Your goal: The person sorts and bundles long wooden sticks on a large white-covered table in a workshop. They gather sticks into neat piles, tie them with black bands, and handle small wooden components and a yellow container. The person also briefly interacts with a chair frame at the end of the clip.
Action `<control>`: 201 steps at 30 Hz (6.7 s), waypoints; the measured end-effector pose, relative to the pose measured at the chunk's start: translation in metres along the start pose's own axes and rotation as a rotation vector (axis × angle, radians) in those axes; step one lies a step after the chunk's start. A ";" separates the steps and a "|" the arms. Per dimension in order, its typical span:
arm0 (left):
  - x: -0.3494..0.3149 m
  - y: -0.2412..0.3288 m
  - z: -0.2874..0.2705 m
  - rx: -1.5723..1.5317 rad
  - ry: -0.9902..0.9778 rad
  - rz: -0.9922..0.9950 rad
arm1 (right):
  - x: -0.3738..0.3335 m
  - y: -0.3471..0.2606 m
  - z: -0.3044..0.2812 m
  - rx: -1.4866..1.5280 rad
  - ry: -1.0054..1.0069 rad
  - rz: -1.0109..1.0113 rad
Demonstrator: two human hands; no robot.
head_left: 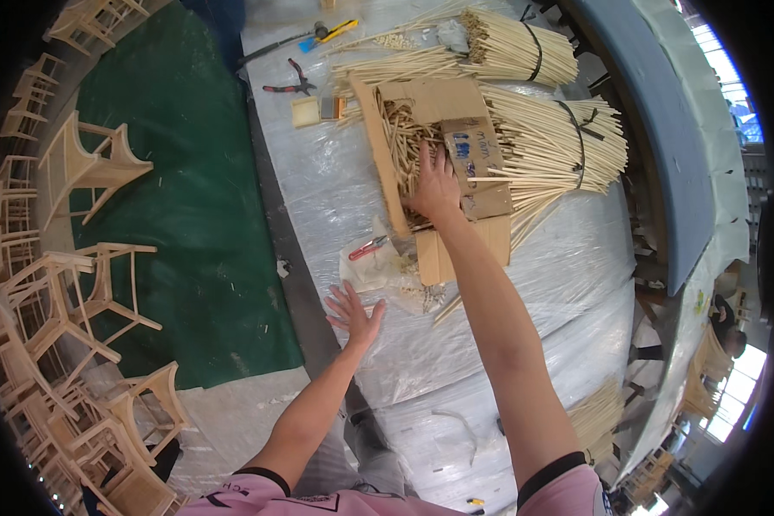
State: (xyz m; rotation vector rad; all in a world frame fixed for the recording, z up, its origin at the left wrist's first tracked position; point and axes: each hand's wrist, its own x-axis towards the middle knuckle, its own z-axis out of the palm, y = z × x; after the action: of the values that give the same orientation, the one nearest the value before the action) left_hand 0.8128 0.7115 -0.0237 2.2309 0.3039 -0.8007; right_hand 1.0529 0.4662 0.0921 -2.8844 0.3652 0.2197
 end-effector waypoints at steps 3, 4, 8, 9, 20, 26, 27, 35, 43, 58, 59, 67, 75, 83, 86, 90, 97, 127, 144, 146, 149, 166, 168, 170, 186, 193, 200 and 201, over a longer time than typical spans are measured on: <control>-0.002 0.006 -0.007 0.001 -0.049 -0.018 | 0.011 -0.011 -0.017 -0.031 -0.137 0.092; -0.004 0.006 -0.009 0.000 -0.064 -0.016 | 0.014 -0.015 -0.022 -0.073 -0.218 0.119; -0.002 0.014 -0.007 0.021 -0.058 0.001 | 0.011 -0.005 -0.012 -0.276 -0.290 0.146; -0.004 0.015 -0.007 0.018 -0.067 0.004 | 0.010 -0.001 -0.012 -0.246 -0.279 0.145; -0.004 0.012 -0.001 0.049 -0.057 0.030 | -0.008 -0.004 -0.020 -0.053 -0.179 0.062; -0.003 0.010 -0.007 0.059 -0.062 0.017 | -0.012 -0.006 -0.011 0.066 -0.093 0.010; -0.002 0.011 -0.007 0.059 -0.063 0.024 | -0.012 -0.004 -0.013 0.090 -0.095 0.010; -0.008 0.011 -0.007 0.060 -0.097 0.056 | -0.010 0.033 -0.042 0.578 0.237 -0.166; -0.011 0.010 -0.015 0.021 -0.078 0.118 | 0.016 0.069 -0.084 1.042 0.354 -0.015; -0.057 0.007 -0.099 0.022 0.090 0.601 | -0.050 0.065 -0.189 1.704 0.065 0.210; -0.058 0.015 -0.097 0.006 0.084 0.637 | -0.061 0.054 -0.202 1.801 0.038 0.171; -0.038 0.081 -0.017 -0.625 0.061 0.379 | -0.161 0.081 -0.229 2.043 0.235 0.064; 0.003 0.126 0.002 -1.117 -0.369 -0.055 | -0.384 0.220 -0.148 2.381 0.415 -0.049; 0.034 -0.008 -0.008 -0.233 -0.148 0.352 | -0.775 0.339 -0.051 2.200 1.092 0.716; -0.025 -0.037 0.010 0.003 -0.010 0.503 | -0.916 0.392 -0.008 2.291 1.100 0.767; -0.123 -0.080 0.040 0.320 -0.080 0.684 | -1.093 0.490 0.041 1.893 1.065 1.169; -0.237 -0.151 0.018 0.769 -0.128 0.899 | -1.129 0.517 0.093 0.337 0.418 1.418; -0.135 -0.077 -0.010 0.318 0.217 0.725 | -0.771 0.215 0.120 0.591 0.536 0.808; -0.082 -0.022 -0.011 0.575 -0.189 0.500 | -0.377 0.113 0.127 0.405 0.275 0.587; -0.089 -0.034 0.002 0.537 -0.150 0.566 | -0.398 0.083 0.135 0.557 0.252 0.626; -0.089 -0.042 0.007 0.442 -0.103 0.581 | -0.397 0.028 0.123 0.750 0.031 0.651; -0.058 0.011 -0.079 -0.836 -0.103 -0.083 | -0.227 -0.073 0.122 0.500 -0.074 0.553; -0.061 0.020 -0.073 -0.810 -0.097 -0.086 | -0.203 -0.060 0.135 0.426 -0.017 0.584; -0.063 0.024 -0.075 -0.797 -0.073 -0.064 | -0.194 -0.057 0.138 0.417 -0.017 0.550; -0.079 0.092 -0.037 -0.389 -0.108 0.338 | -0.374 0.012 0.097 2.719 0.150 0.720; -0.027 0.105 0.017 -0.508 -0.146 -0.062 | -0.485 0.030 0.057 1.894 0.148 1.050; -0.046 0.003 0.024 -0.154 -0.203 0.473 | -0.745 0.014 0.098 1.559 0.173 1.596; -0.075 0.019 0.031 -0.588 -0.279 0.076 | -0.793 0.009 0.106 1.564 0.190 1.692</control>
State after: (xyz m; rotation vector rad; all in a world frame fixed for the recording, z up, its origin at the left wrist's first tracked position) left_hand 0.7487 0.6779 0.0173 1.5546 0.2730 -0.8401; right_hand 0.2784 0.6640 0.1266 -0.5782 1.7736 -0.1050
